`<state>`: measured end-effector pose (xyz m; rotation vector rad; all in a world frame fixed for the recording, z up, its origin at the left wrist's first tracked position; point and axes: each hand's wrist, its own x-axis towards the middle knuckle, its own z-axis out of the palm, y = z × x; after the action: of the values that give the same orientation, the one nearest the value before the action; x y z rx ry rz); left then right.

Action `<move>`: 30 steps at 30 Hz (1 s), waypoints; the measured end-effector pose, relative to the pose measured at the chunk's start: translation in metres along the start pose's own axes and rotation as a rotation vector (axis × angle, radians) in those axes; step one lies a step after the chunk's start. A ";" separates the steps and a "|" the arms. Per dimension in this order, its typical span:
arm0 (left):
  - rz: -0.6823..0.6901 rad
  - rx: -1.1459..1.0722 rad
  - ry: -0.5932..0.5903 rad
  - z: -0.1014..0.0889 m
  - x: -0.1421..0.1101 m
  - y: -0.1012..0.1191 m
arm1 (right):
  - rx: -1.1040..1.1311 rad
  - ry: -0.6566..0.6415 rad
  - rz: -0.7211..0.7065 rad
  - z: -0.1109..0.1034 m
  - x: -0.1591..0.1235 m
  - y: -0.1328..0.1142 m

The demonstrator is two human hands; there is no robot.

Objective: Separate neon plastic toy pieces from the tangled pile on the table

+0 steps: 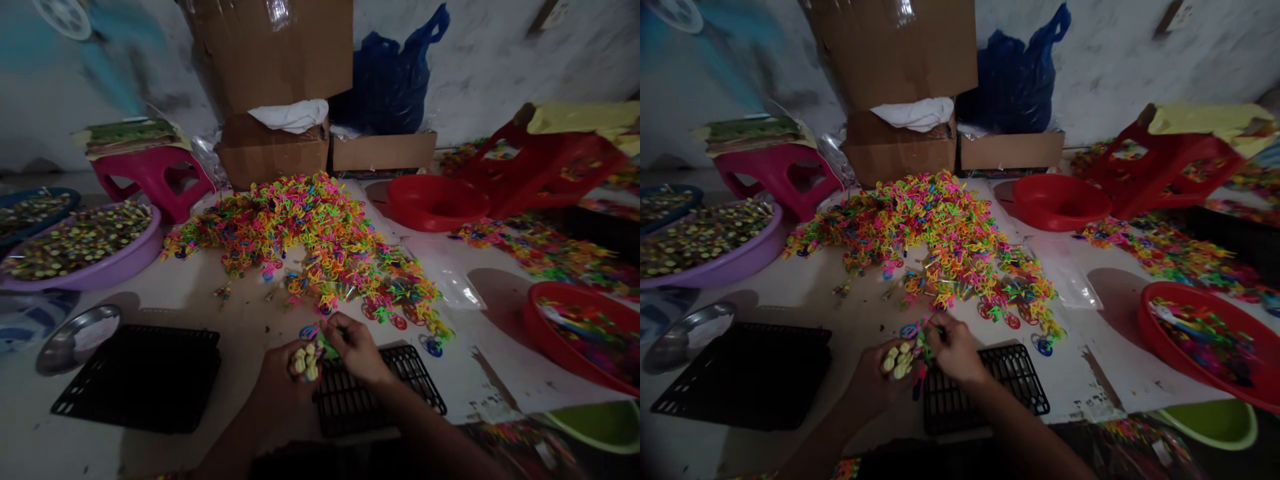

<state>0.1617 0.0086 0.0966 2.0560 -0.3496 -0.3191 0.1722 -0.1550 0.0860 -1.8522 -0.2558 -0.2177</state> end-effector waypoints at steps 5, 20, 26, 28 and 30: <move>-0.522 -0.770 0.337 -0.023 0.037 -0.040 | -0.985 0.167 0.457 -0.054 0.033 0.039; -0.720 -1.107 0.387 -0.041 0.035 -0.070 | -0.431 0.053 -0.229 0.004 0.117 0.070; -0.440 -1.126 0.237 -0.026 0.051 -0.043 | 0.338 -0.176 0.106 -0.003 0.087 0.035; -0.376 -1.119 0.265 -0.025 0.055 -0.033 | 0.360 -0.267 0.127 -0.004 0.081 0.031; -0.334 -1.094 0.286 -0.025 0.057 -0.025 | 0.360 -0.367 0.122 -0.006 0.077 0.031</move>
<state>0.2268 0.0193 0.0823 1.0343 0.3125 -0.3107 0.2546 -0.1648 0.0810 -1.5322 -0.4047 0.2434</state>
